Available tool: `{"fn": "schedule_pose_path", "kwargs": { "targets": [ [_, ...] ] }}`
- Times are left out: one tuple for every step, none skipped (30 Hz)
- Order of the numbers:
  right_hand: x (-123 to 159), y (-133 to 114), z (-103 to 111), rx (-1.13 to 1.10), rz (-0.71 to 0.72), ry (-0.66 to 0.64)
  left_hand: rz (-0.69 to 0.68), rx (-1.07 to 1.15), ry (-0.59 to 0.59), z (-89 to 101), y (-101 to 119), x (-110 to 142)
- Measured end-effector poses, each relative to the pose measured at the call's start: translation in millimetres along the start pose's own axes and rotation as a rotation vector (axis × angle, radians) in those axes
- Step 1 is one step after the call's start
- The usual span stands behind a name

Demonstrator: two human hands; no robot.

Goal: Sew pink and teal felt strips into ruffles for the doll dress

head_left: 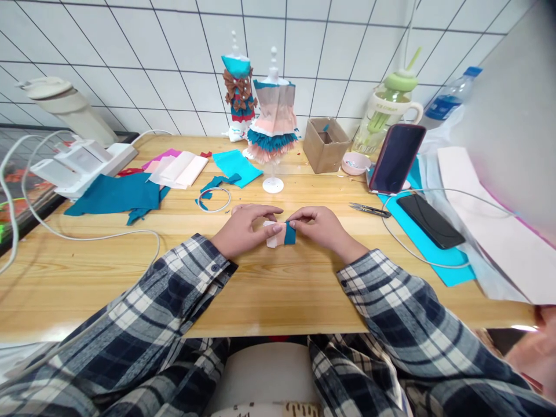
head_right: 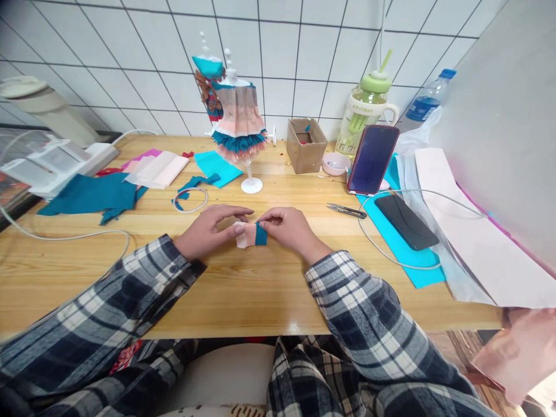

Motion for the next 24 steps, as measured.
{"fn": "schedule_pose_path", "kwargs": {
  "targets": [
    [0,0,1,0.02,0.002,0.001,0.013,0.07,-0.038,-1.9,-2,0],
    [0,0,1,0.029,0.002,-0.003,0.026,0.122,-0.075,-4.2,-4,-1],
    [0,1,1,0.033,-0.004,-0.01,0.039,0.149,-0.11,-6.8,-7,-1],
    [0,3,0,0.036,-0.013,-0.022,0.053,0.153,-0.137,-9.4,-9,-1],
    [0,5,-1,0.038,-0.025,-0.035,0.065,0.141,-0.158,-12.1,-11,-2],
    [0,7,-2,0.038,-0.039,-0.048,0.073,0.122,-0.171,-14.8,-13,-2],
    [0,9,-3,0.038,-0.053,-0.058,0.079,0.097,-0.178,-17.5,-16,-2],
    [0,11,-4,0.042,-0.064,-0.066,0.082,0.069,-0.18,-20.1,-18,-2],
    [0,13,-5,0.049,-0.072,-0.07,0.078,0.037,-0.18,-22.3,-19,-2],
    [0,14,-5,0.059,-0.077,-0.07,0.07,-0.001,-0.173,-23.8,-20,-3],
    [-1,15,-5,0.073,-0.077,-0.069,0.059,-0.043,-0.163,-24.5,-20,-3],
    [-1,15,-5,0.093,-0.074,-0.065,0.048,-0.088,-0.15,-24.3,-20,-4],
    [-1,14,-5,0.115,-0.066,-0.058,0.033,-0.128,-0.139,-23.7,-18,-4],
    [-1,13,-4,0.134,-0.058,-0.05,0.011,-0.156,-0.136,-23.3,-16,-5],
    [-1,13,-4,0.149,-0.05,-0.044,-0.013,-0.166,-0.145,-23.6,-13,-5],
    [-2,12,-4,0.158,-0.044,-0.04,-0.034,-0.161,-0.162,-24.3,-11,-5],
    [-2,12,-4,0.162,-0.04,-0.038,-0.046,-0.144,-0.182,-25.2,-9,-4],
    [-2,12,-4,0.159,-0.039,-0.037,-0.043,-0.123,-0.201,-26.0,-9,-4],
    [-2,12,-4,0.155,-0.04,-0.036,-0.022,-0.101,-0.214,-26.6,-11,-4],
    [-2,13,-4,0.152,-0.042,-0.034,0.014,-0.08,-0.22,-26.9,-14,-4],
    [-2,13,-3,0.15,-0.042,-0.032,0.052,-0.058,-0.222,-27.2,-18,-4],
    [-2,13,-3,0.15,-0.042,-0.03,0.089,-0.031,-0.222,-27.7,-22,-4],
    [-2,13,-3,0.153,-0.043,-0.029,0.118,0.0,-0.222,-28.5,-26,-3],
    [-2,13,-3,0.158,-0.043,-0.029,0.14,0.03,-0.222,-29.2,-28,-3]
  ]
}}
Point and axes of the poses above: each hand's wrist, its own x-axis away from the middle knuckle, its own z-axis out of the back of the hand, y = z × x, the point moved 9 cm from there along -x, towards the middle knuckle, and after that the axes turned 14 degrees about -x, right-handed, at the moved point
